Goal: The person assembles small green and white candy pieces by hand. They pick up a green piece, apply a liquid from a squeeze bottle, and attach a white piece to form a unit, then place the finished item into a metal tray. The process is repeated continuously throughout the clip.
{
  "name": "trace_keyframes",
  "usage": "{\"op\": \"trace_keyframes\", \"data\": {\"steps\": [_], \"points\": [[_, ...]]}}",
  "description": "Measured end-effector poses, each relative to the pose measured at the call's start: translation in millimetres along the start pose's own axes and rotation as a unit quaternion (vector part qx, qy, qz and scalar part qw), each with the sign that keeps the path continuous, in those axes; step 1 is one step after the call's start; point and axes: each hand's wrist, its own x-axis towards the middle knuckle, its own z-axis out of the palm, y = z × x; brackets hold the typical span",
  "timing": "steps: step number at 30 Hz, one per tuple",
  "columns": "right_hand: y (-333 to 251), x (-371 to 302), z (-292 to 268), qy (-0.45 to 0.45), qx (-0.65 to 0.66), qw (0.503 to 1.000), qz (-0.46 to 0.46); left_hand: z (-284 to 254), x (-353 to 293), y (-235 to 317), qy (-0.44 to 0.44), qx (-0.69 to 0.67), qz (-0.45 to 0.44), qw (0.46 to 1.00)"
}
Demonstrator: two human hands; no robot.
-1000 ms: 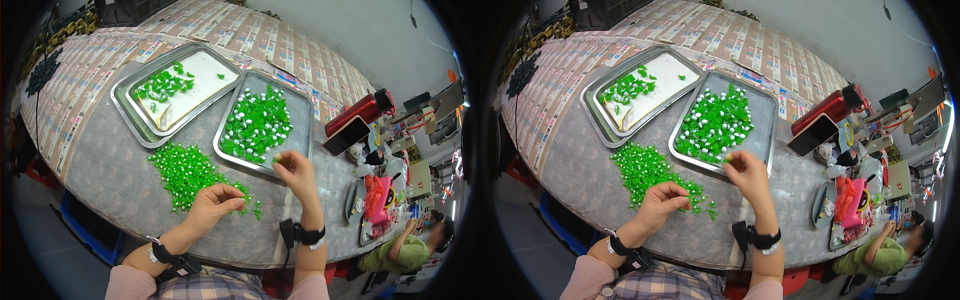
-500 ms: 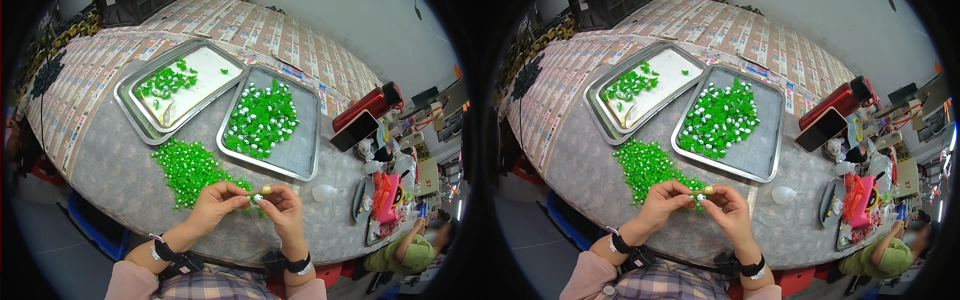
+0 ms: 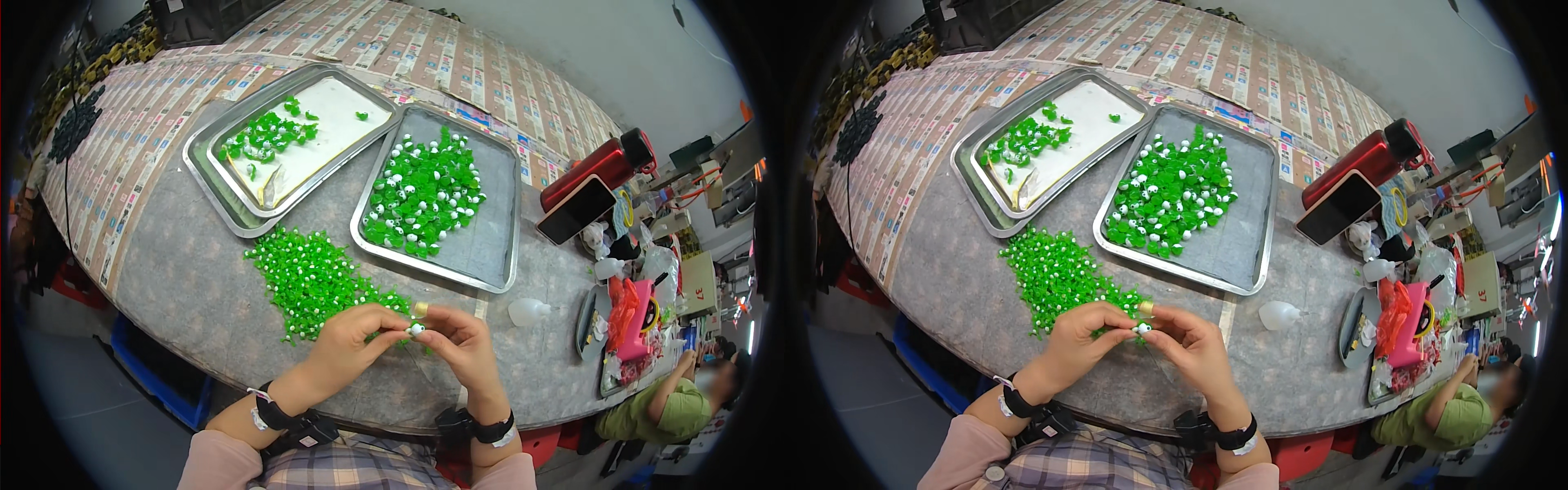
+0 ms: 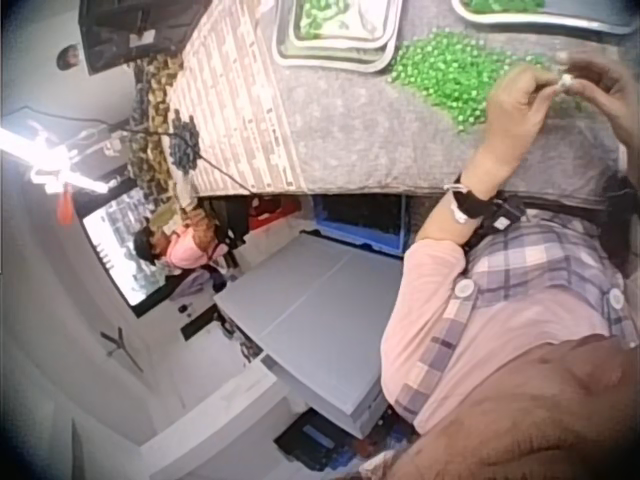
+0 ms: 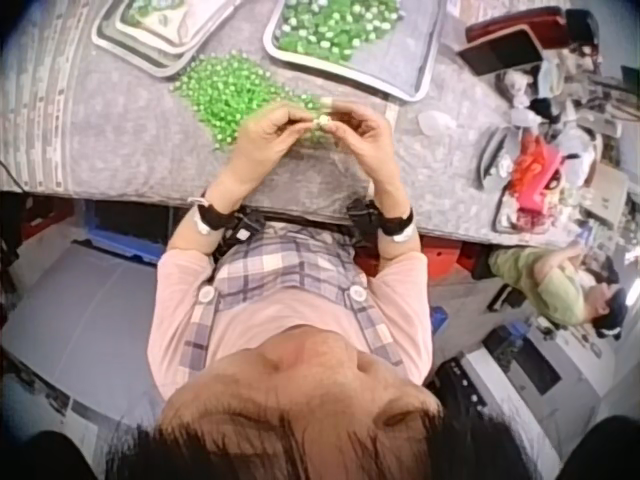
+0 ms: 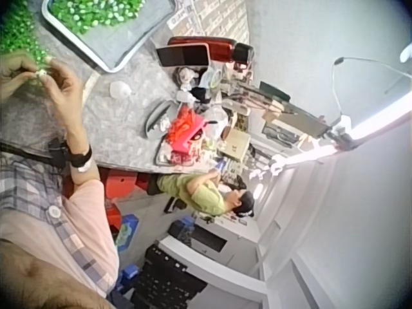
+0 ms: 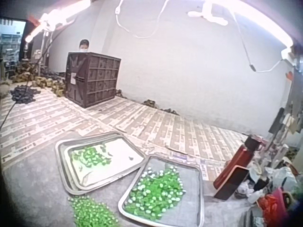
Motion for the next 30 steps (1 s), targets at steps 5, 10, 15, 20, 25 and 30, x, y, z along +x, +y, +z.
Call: {"op": "trace_keyframes", "data": {"steps": [5, 10, 15, 20, 25, 30], "points": [[7.6, 0.1, -7.8, -0.024, -0.033, 0.999, 0.004, 2.5, -0.6, 0.0, 0.003, 0.085, 0.076, 0.994], [11.7, -2.7, -10.1, -0.016, -0.013, 0.999, 0.028, 4.8, -0.7, -0.2, -0.009, 0.089, 0.068, 0.994], [-2.2, 3.6, -5.7, 0.112, 0.036, 0.987, -0.106, -8.1, 14.4, -3.9, 0.052, -0.259, -0.160, 0.951], [2.4, 4.9, -35.7, 0.094, -0.350, 0.929, -0.074, -70.9, 61.7, -8.9, 0.260, -0.449, -0.135, 0.844], [12.7, 9.6, -30.8, 0.017, -0.440, 0.892, -0.098, -63.8, 53.0, -8.1, 0.206, -0.453, -0.140, 0.856], [11.4, 11.9, -27.9, 0.046, -0.427, 0.889, -0.157, -16.7, 21.3, 2.5, -0.013, -0.329, -0.204, 0.922]]}}
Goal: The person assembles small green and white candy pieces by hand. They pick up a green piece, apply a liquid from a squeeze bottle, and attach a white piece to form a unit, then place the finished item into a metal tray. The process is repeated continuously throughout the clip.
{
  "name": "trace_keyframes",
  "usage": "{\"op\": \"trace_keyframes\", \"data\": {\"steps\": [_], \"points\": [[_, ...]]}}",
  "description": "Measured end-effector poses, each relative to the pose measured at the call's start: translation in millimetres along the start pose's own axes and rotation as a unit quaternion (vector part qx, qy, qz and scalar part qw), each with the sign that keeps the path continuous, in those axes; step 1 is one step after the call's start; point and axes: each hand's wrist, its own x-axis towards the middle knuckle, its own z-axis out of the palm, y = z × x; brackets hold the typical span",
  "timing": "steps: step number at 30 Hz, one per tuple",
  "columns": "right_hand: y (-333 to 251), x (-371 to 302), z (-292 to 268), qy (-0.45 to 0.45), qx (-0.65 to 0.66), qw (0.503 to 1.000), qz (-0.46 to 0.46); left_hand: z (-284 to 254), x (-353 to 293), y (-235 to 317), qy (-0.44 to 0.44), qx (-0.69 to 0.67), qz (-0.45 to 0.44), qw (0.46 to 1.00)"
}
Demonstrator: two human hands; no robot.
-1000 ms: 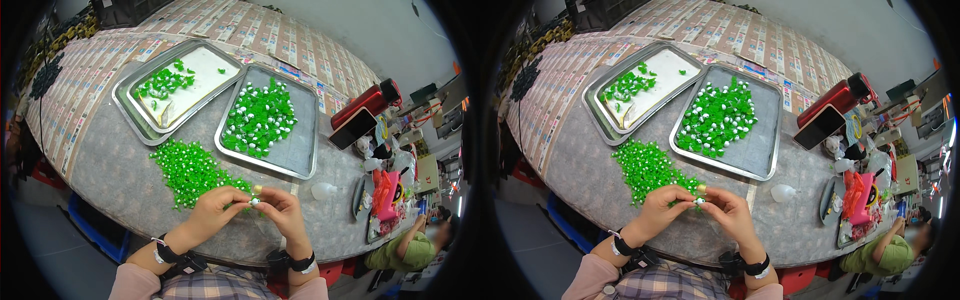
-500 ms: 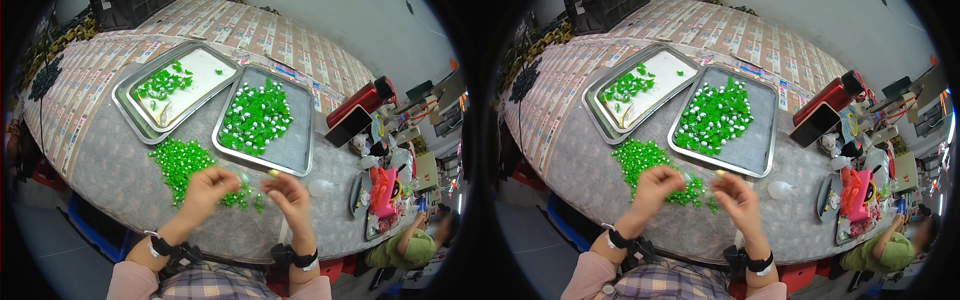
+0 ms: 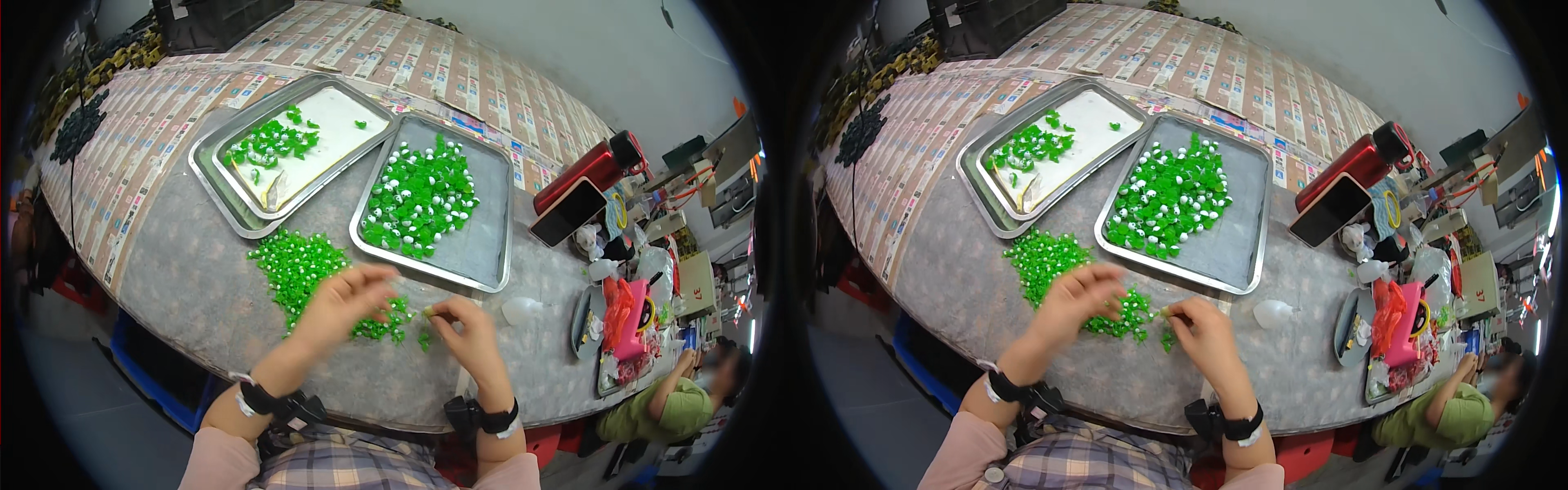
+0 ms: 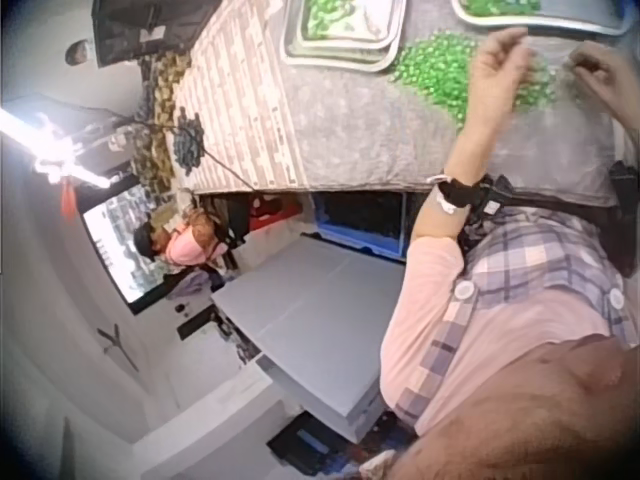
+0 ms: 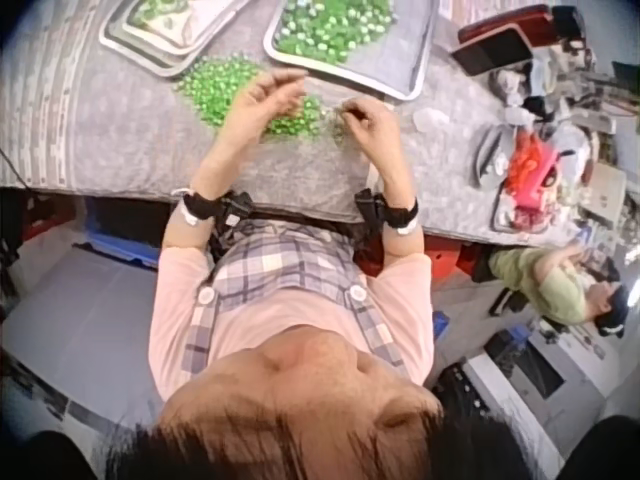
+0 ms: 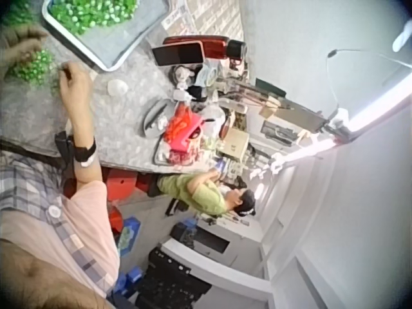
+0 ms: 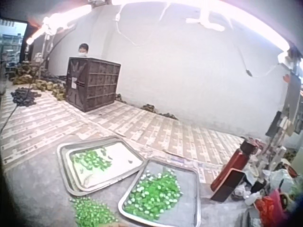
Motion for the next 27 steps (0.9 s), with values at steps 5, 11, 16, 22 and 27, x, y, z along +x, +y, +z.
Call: {"op": "trace_keyframes", "data": {"steps": [5, 11, 16, 22, 27], "points": [[-48.3, -10.9, -10.9, 0.026, 0.079, 0.997, 0.007, 19.5, -15.0, -21.5, -0.065, 0.137, -0.015, 0.988], [-17.0, -34.0, -18.0, 0.236, 0.090, 0.967, -0.007, 17.6, -16.9, -23.9, -0.031, 0.039, -0.057, 0.997], [33.3, -50.1, -69.0, 0.497, 0.051, 0.863, 0.079, 10.8, -9.7, -23.8, 0.008, -0.073, -0.051, 0.996], [90.7, -50.1, -57.1, 0.204, -0.035, 0.958, 0.196, 12.2, -8.7, -22.2, 0.004, -0.091, -0.106, 0.990], [17.1, -32.6, -53.8, 0.287, 0.242, 0.921, 0.109, 6.6, -9.9, -24.5, 0.002, -0.124, -0.111, 0.986]]}}
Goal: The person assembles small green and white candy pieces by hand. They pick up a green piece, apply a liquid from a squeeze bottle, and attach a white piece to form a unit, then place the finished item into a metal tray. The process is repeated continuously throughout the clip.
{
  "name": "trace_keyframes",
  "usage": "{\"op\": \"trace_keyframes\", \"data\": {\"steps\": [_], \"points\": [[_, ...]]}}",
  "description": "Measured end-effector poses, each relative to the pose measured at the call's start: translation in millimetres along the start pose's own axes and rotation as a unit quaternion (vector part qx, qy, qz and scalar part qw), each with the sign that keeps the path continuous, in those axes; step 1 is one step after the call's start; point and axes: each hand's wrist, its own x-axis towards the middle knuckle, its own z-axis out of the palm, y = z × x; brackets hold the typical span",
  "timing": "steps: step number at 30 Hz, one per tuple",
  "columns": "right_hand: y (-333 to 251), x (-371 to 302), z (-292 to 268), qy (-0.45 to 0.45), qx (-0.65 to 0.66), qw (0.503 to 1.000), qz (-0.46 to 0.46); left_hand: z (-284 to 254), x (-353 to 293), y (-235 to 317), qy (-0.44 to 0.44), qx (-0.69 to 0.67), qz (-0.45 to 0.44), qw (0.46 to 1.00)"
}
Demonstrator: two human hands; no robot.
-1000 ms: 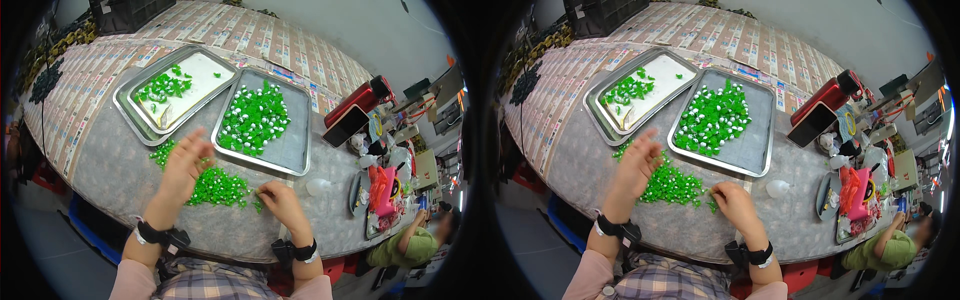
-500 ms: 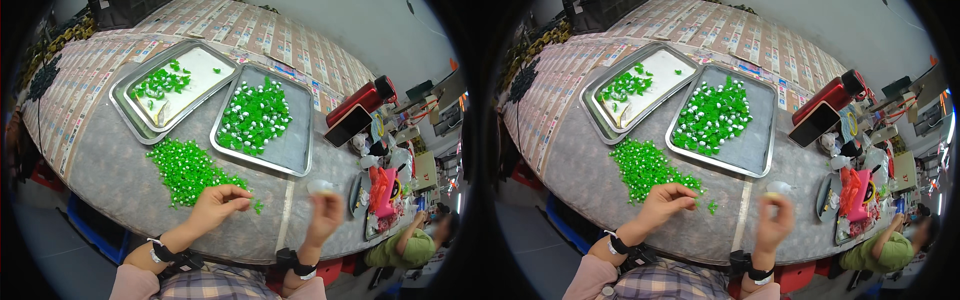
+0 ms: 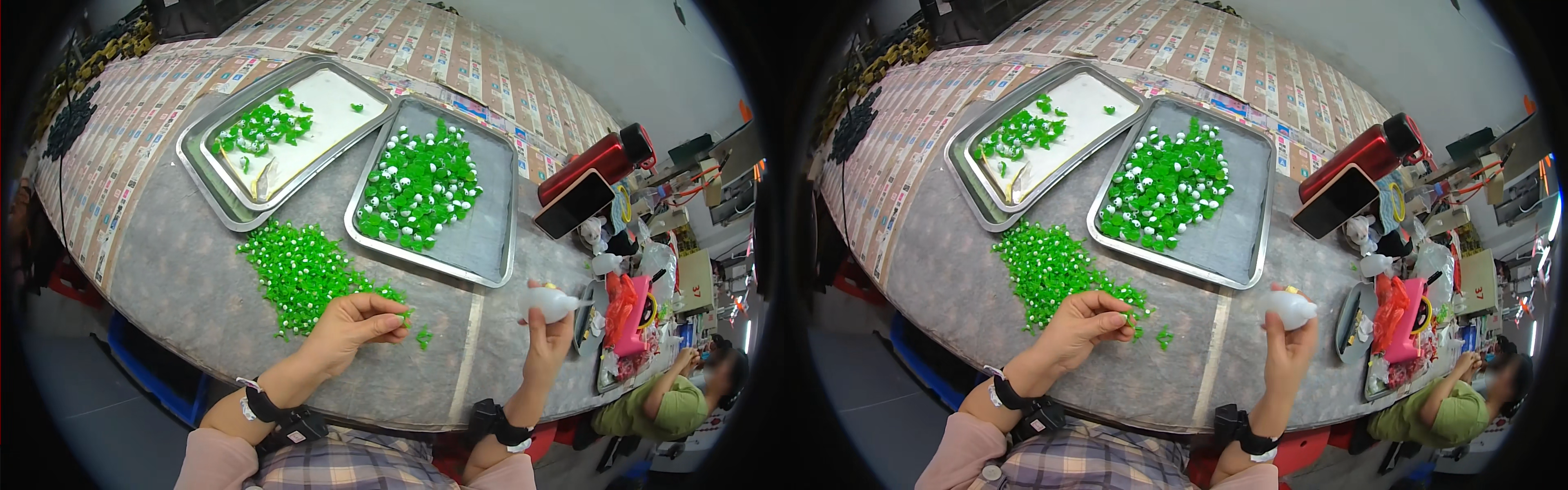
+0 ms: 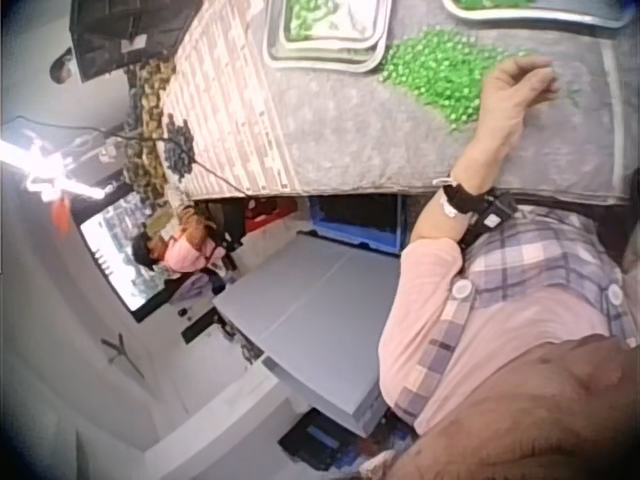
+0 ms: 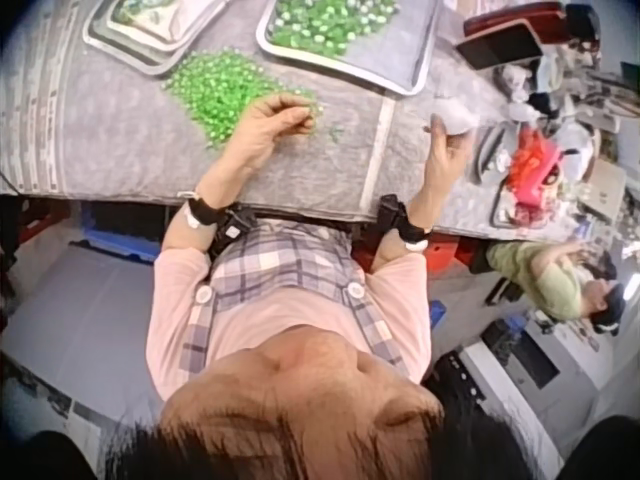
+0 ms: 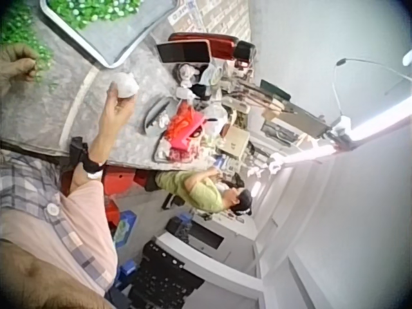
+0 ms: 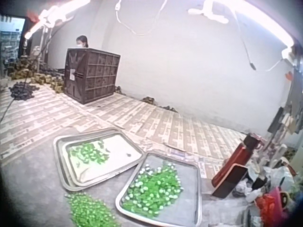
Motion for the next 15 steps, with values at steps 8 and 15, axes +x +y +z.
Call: {"op": "trace_keyframes", "data": {"steps": [8, 15], "points": [[-57.7, -15.0, 44.5, 0.049, 0.050, 0.984, -0.167, -3.6, 0.4, -0.9, -0.032, -0.044, -0.003, 0.999], [-49.6, -20.0, 79.4, 0.032, 0.095, 0.973, -0.206, -3.7, 1.0, -0.7, -0.024, -0.040, -0.009, 0.999]]}}
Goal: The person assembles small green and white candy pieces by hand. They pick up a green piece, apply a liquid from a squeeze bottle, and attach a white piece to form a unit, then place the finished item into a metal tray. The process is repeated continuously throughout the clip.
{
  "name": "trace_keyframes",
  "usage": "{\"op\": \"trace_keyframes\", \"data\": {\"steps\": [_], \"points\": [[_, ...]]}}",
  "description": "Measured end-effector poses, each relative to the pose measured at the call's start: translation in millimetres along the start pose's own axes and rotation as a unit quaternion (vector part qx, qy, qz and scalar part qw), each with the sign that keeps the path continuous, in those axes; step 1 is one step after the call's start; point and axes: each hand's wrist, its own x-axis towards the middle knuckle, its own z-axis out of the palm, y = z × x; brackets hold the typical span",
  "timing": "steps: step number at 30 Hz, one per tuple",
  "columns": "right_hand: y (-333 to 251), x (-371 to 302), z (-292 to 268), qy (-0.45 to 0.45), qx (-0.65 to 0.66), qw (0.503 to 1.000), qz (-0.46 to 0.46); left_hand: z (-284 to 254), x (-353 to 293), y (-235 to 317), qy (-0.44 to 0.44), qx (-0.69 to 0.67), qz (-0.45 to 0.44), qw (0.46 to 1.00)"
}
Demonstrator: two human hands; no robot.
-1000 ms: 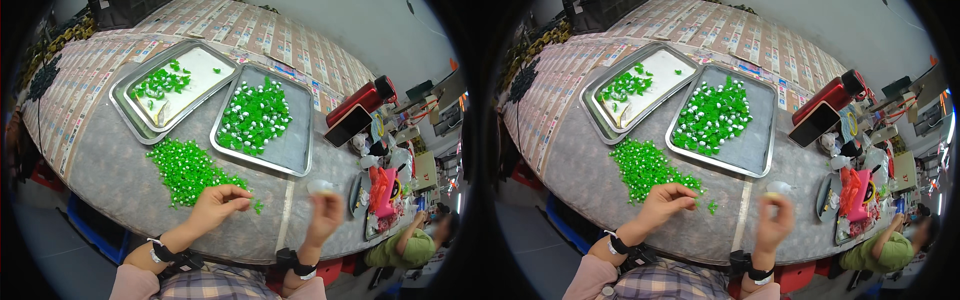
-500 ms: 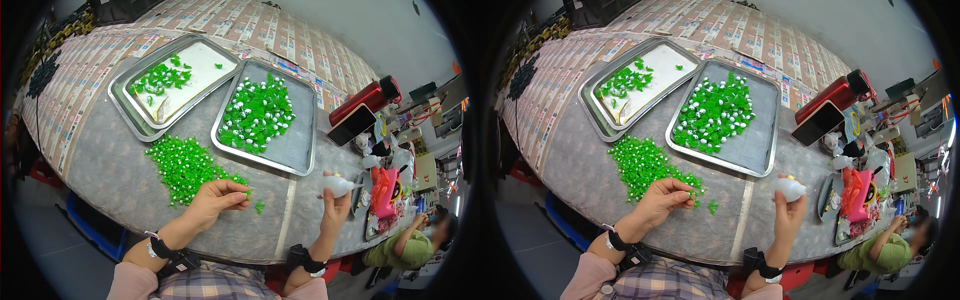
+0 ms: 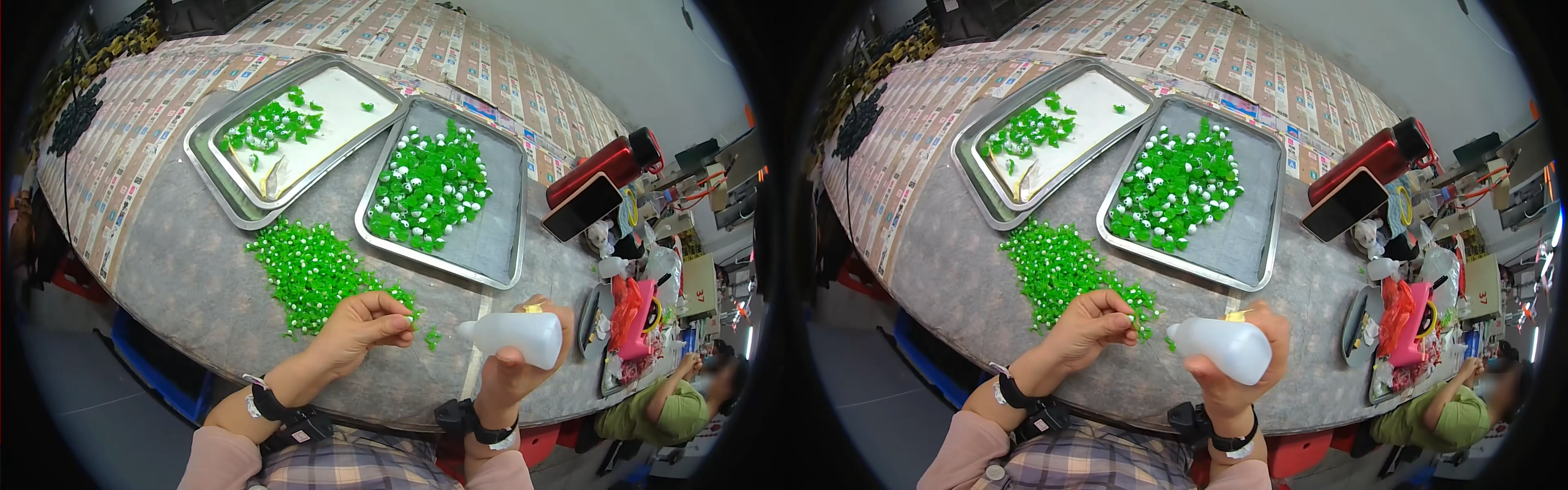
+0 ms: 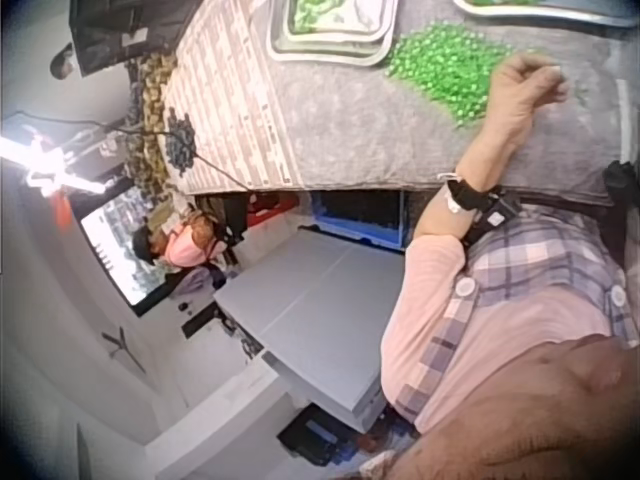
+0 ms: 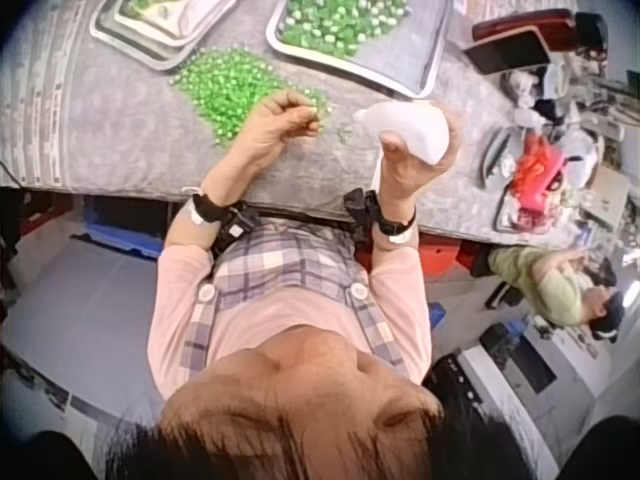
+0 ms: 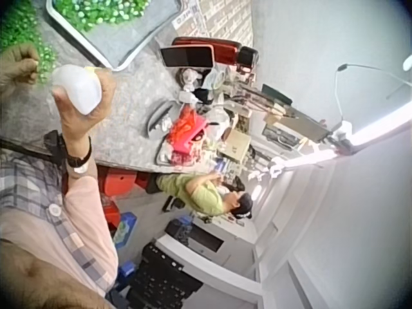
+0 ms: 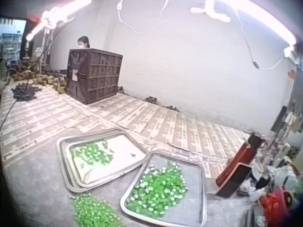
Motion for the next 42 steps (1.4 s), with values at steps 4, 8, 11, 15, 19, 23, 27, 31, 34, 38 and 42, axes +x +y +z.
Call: {"op": "trace_keyframes", "data": {"steps": [4, 8, 11, 15, 19, 23, 27, 31, 34, 38, 42], "points": [[8.0, -6.6, 3.3, -0.024, -0.039, 0.997, -0.059, -1.5, -0.4, -0.2, -0.016, -0.013, 0.003, 1.000], [8.6, -6.0, 4.0, -0.068, -0.086, 0.990, -0.083, -3.5, -0.1, -0.8, -0.026, -0.018, 0.006, 0.999], [9.9, -6.0, 2.0, -0.074, -0.098, 0.988, -0.093, -3.7, 0.4, -0.9, -0.028, -0.020, 0.004, 0.999], [11.3, -7.1, 4.2, -0.076, -0.111, 0.987, -0.090, -2.6, 0.3, 0.0, -0.019, -0.009, 0.000, 1.000], [13.1, -8.8, 3.2, -0.038, -0.118, 0.987, -0.103, -0.2, -0.7, 1.9, -0.008, 0.000, -0.005, 1.000], [10.7, -7.6, 1.1, -0.024, -0.057, 0.997, -0.053, 0.9, -1.1, 2.7, -0.010, -0.005, -0.010, 1.000], [16.7, -9.1, 2.3, -0.024, -0.101, 0.992, -0.073, -0.2, -0.9, 2.5, -0.013, -0.002, -0.012, 1.000], [15.1, -10.3, 5.6, 0.040, -0.092, 0.992, -0.074, -2.4, -0.4, 1.2, -0.018, -0.005, -0.007, 1.000], [11.1, -9.3, 0.8, 0.016, -0.037, 0.998, -0.055, -1.5, -0.1, -1.0, -0.015, 0.037, 0.063, 0.997], [15.3, -10.6, -0.8, -0.004, -0.042, 0.997, -0.057, -0.2, -1.0, -2.9, -0.002, 0.097, 0.139, 0.985], [18.0, -12.0, -2.1, -0.025, -0.066, 0.996, -0.058, 0.5, -0.4, -2.7, 0.013, 0.117, 0.154, 0.981]]}}
